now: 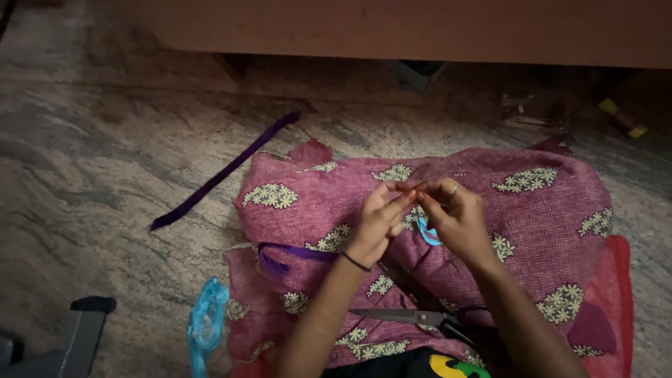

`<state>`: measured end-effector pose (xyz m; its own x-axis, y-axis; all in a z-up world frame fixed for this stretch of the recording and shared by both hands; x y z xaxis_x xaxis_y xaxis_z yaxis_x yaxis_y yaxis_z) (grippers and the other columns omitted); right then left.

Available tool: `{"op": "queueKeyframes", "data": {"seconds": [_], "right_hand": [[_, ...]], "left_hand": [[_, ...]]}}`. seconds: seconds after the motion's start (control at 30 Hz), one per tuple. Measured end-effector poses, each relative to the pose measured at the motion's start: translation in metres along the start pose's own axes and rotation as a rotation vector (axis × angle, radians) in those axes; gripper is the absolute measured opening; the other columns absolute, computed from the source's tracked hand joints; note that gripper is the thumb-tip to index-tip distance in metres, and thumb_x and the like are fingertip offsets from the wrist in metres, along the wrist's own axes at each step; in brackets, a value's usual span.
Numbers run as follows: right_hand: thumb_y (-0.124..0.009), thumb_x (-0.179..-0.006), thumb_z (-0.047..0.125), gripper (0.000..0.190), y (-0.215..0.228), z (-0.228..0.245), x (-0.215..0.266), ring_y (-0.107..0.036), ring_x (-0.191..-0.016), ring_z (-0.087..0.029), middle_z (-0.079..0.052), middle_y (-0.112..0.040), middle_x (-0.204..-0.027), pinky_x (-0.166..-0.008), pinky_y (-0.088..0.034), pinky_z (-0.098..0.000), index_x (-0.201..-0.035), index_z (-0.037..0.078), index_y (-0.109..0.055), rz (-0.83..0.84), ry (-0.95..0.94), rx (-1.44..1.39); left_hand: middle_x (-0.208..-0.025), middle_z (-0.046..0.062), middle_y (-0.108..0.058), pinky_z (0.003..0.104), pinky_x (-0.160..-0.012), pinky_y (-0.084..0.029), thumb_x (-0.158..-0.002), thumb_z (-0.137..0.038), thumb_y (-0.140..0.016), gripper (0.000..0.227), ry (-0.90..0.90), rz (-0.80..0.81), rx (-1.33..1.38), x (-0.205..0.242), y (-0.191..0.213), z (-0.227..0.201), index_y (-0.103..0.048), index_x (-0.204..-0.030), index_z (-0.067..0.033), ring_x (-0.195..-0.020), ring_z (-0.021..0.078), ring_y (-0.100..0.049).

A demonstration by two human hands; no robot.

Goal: Making a decorative ribbon accessory using fabric, ribbon, needle, and scissors.

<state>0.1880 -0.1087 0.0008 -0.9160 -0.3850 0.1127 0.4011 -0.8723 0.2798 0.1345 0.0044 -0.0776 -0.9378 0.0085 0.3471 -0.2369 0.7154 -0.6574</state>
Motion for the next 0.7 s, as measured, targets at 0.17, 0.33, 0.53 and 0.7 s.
{"op": "queueKeyframes", "data": {"seconds": [0.17, 0.33, 0.53, 0.7], "right_hand": [[-0.061, -0.098, 0.005, 0.013, -0.010, -0.075, -0.010, -0.068, -0.078, -0.017, -0.012, -0.072, -0.093, -0.071, -0.059, -0.0320, -0.106, -0.004, -0.067, 0.194, -0.301, -0.382], [-0.058, -0.099, 0.005, 0.013, -0.019, -0.059, -0.010, -0.068, -0.081, -0.019, -0.013, -0.069, -0.094, -0.077, -0.060, -0.0347, -0.103, -0.004, -0.066, 0.292, -0.399, -0.498], [-0.056, -0.097, 0.005, 0.014, -0.034, -0.074, -0.012, -0.070, -0.082, -0.023, -0.016, -0.070, -0.093, -0.079, -0.062, -0.0388, -0.102, -0.005, -0.065, 0.388, -0.438, -0.433], [-0.054, -0.099, 0.003, 0.013, -0.039, -0.079, -0.016, -0.071, -0.088, -0.024, -0.018, -0.068, -0.098, -0.085, -0.063, -0.0405, -0.104, -0.006, -0.061, 0.388, -0.410, -0.570]], "left_hand": [[-0.105, 0.007, -0.075, 0.020, -0.070, -0.052, -0.096, -0.007, -0.068, 0.025, -0.329, 0.044, -0.535, 0.014, -0.026, -0.045, -0.059, -0.119, -0.0049, -0.083, 0.0043, -0.066], [-0.092, 0.007, -0.078, 0.026, -0.067, -0.060, -0.091, -0.010, -0.078, 0.029, -0.407, 0.054, -0.944, 0.020, -0.032, -0.062, -0.063, -0.115, -0.0052, -0.081, 0.0111, -0.074], [-0.082, 0.006, -0.075, 0.029, -0.062, -0.057, -0.092, -0.013, -0.076, 0.027, -0.330, 0.073, -1.076, 0.023, -0.023, -0.059, -0.062, -0.114, -0.0057, -0.074, 0.0122, -0.072], [-0.088, 0.006, -0.073, 0.026, -0.068, -0.060, -0.098, -0.008, -0.067, 0.018, -0.369, 0.030, -0.840, 0.019, -0.009, -0.050, -0.059, -0.113, -0.0021, -0.082, 0.0099, -0.072]]}}
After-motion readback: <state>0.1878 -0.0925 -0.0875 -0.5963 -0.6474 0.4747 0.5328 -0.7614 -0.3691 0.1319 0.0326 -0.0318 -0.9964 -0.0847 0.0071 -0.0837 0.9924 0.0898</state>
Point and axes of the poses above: each hand's wrist, its own x-axis away from the middle knuckle, its own y-axis out of the back of the hand, z = x × y, the point moved 10 cm from there along -x, towards the middle knuckle
